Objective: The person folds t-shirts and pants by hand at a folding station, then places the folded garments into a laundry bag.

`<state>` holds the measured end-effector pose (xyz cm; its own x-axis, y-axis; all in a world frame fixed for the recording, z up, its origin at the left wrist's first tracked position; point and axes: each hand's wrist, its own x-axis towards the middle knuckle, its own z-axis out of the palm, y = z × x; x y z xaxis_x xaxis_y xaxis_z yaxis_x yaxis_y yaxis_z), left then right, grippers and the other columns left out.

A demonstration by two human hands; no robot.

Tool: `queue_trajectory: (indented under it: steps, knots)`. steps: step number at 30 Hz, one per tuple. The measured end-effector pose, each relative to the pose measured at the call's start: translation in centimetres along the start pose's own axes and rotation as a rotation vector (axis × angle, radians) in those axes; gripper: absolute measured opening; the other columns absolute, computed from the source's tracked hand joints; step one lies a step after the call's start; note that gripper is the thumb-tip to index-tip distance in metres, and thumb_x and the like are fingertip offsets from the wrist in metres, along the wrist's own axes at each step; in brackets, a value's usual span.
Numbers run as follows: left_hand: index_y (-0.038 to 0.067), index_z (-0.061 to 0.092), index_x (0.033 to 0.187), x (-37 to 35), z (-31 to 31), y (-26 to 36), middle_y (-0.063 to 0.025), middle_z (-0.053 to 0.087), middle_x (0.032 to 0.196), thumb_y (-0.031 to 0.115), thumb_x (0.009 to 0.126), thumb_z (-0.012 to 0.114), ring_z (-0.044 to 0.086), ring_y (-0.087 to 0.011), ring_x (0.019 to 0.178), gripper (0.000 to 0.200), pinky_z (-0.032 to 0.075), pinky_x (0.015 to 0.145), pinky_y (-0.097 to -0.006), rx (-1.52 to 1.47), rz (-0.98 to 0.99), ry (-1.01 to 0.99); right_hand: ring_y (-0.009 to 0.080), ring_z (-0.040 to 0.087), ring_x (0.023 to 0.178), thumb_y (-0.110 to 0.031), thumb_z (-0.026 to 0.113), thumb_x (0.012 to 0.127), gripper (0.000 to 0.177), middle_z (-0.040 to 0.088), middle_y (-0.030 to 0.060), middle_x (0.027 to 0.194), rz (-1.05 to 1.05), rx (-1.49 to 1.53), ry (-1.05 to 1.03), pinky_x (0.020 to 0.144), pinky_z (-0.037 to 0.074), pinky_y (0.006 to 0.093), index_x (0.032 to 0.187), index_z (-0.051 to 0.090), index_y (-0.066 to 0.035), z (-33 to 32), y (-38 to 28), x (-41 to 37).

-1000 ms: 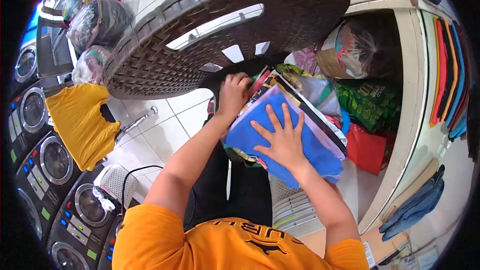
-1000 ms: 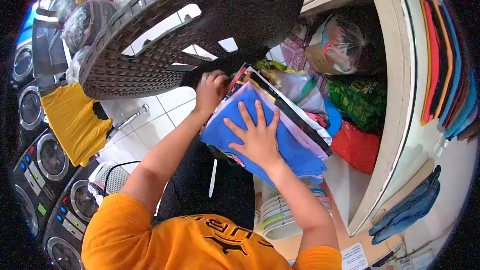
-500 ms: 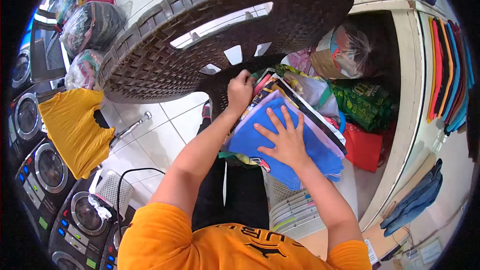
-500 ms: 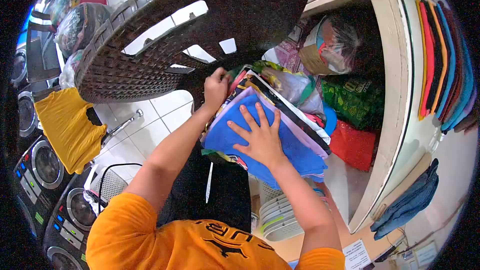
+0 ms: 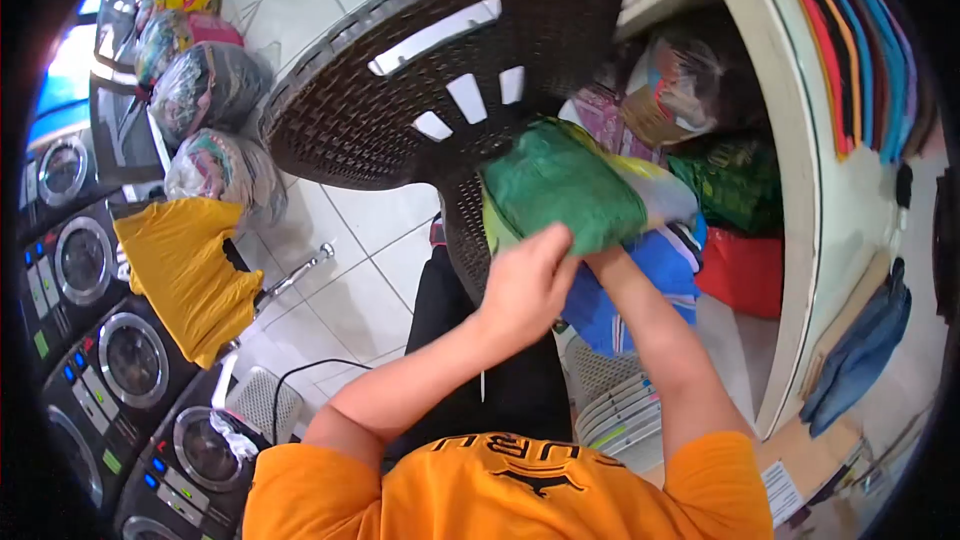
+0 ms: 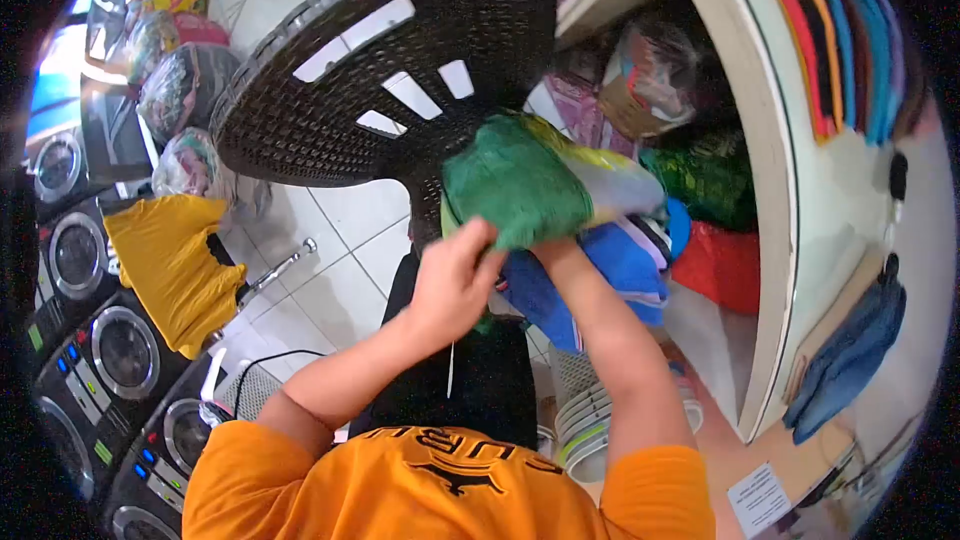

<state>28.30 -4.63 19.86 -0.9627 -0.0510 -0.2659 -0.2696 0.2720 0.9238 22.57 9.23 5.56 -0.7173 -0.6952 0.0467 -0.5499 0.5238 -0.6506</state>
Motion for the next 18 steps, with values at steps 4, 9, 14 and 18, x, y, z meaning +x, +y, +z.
queue_trajectory:
  steps: [4, 9, 14, 18]
  knots:
    - [0.002, 0.047, 0.081, 0.5, 0.4, -0.4, -0.0201, 0.051, 0.067, 0.01, 0.076, 0.054, 0.052, -0.0384, 0.065, 0.012, 0.04, 0.055, -0.0426, 0.183, -0.044, 0.037, 0.0274, 0.051, 0.1, -0.025, 0.051, 0.075, 0.031, 0.056, 0.0118, 0.105, 0.04, -0.237, 0.092, 0.086, 0.038, 0.0407, 0.101, 0.057, -0.01, 0.9, -2.9, -0.9]
    - [0.002, 0.047, 0.081, -0.7, 0.0, 0.6, -0.0067, 0.045, 0.06, 0.005, 0.08, 0.054, 0.04, -0.009, 0.055, 0.008, 0.035, 0.05, -0.0247, 0.267, -0.088, 0.062, 0.0322, 0.058, 0.084, -0.036, 0.049, 0.083, 0.043, 0.058, 0.019, 0.096, 0.648, 0.939, 0.086, 0.071, 0.043, 0.0347, 0.111, 0.047, -0.003, -0.4, -13.0, -6.8]
    - [0.003, 0.049, 0.082, 0.6, -1.0, -2.0, -0.0006, 0.048, 0.073, -0.002, 0.078, 0.052, 0.042, -0.0083, 0.066, 0.007, 0.035, 0.059, -0.0221, 0.088, -0.07, 0.107, 0.0295, 0.048, 0.106, -0.051, 0.049, 0.08, 0.06, 0.052, 0.0199, 0.111, 0.589, 0.71, -0.209, 0.086, 0.037, 0.0387, 0.12, 0.043, -0.006, 4.8, -7.7, -14.1]
    - [0.003, 0.049, 0.088, -3.3, 6.4, 4.4, -0.0118, 0.052, 0.093, 0.0, 0.065, 0.063, 0.05, -0.0264, 0.083, 0.027, 0.04, 0.076, -0.0337, 0.559, 0.561, 0.177, 0.0269, 0.042, 0.113, -0.042, 0.048, 0.083, 0.05, 0.05, 0.0145, 0.114, 0.568, 0.636, -0.262, 0.093, 0.033, 0.0363, 0.117, 0.046, -0.005, 5.4, -7.3, -17.1]
